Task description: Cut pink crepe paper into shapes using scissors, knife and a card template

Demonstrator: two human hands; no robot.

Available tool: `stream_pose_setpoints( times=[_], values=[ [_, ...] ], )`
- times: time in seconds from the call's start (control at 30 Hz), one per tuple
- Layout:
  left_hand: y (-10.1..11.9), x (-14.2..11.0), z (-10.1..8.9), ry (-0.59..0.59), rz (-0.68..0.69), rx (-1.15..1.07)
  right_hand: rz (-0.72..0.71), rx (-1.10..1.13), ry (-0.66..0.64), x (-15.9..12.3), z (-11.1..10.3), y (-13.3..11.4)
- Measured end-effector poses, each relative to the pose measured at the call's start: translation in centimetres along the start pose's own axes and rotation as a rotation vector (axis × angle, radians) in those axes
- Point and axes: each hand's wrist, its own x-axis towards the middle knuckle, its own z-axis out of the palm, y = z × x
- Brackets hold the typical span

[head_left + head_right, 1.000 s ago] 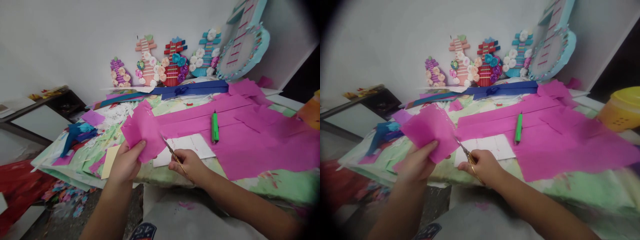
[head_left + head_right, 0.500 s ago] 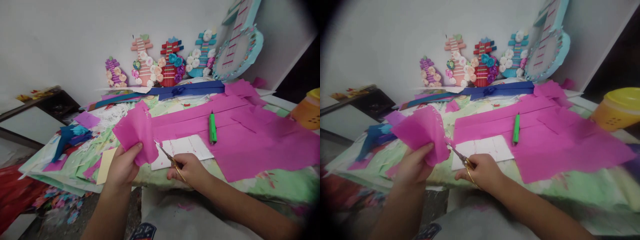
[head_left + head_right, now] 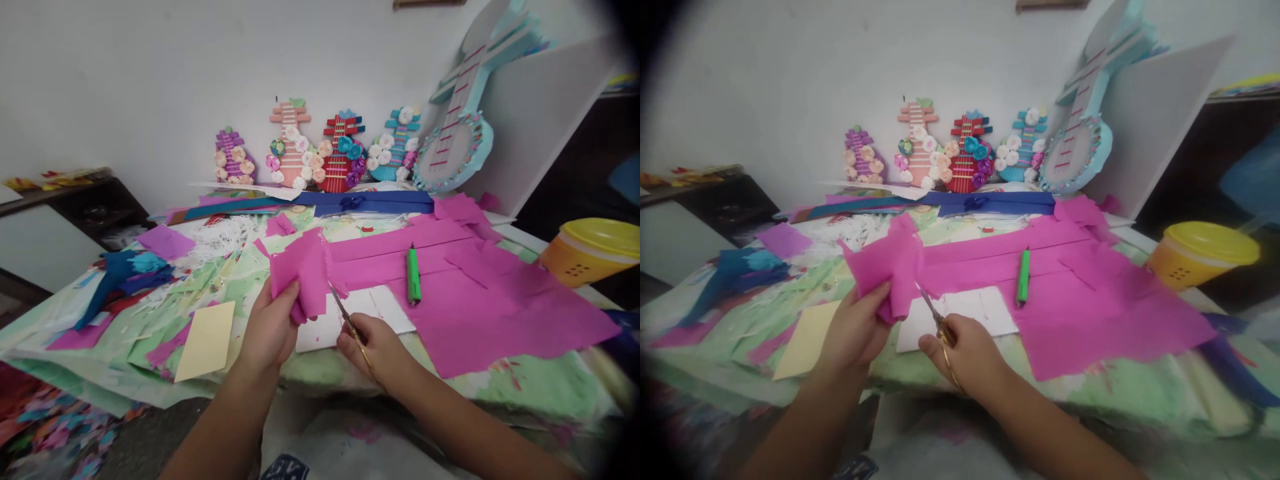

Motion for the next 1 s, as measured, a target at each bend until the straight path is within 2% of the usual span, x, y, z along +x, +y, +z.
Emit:
stream_pose_setpoints(
  times=[0.1, 0.3, 0.47, 0.73, 1.0],
  values=[
    [0.0, -0.3, 0.8, -0.009, -0.044, 0.009, 0.054, -0.155, 0.079, 0.0, 0.2, -0.1],
    [-0.7, -0.9, 1.8, -0.136, -0.099, 0.005, 0.057, -0.139, 0.105, 0.0, 0.4, -0.4],
    [-0.8, -1.2, 2.4, -0.080, -0.070, -0.029, 0.053, -0.172, 0.120, -0.4, 0.3, -0.2],
    [-1.3, -1.0, 2.8, -0.072, -0.020, -0.025, 0.055, -0.193, 0.136, -0.9, 0.2, 0.1],
    [-1.7, -0.9, 2.9, -0.037, -0.003, 0.010, 0.083, -0.304, 0.145, -0.7, -0.4, 0.0]
  ],
)
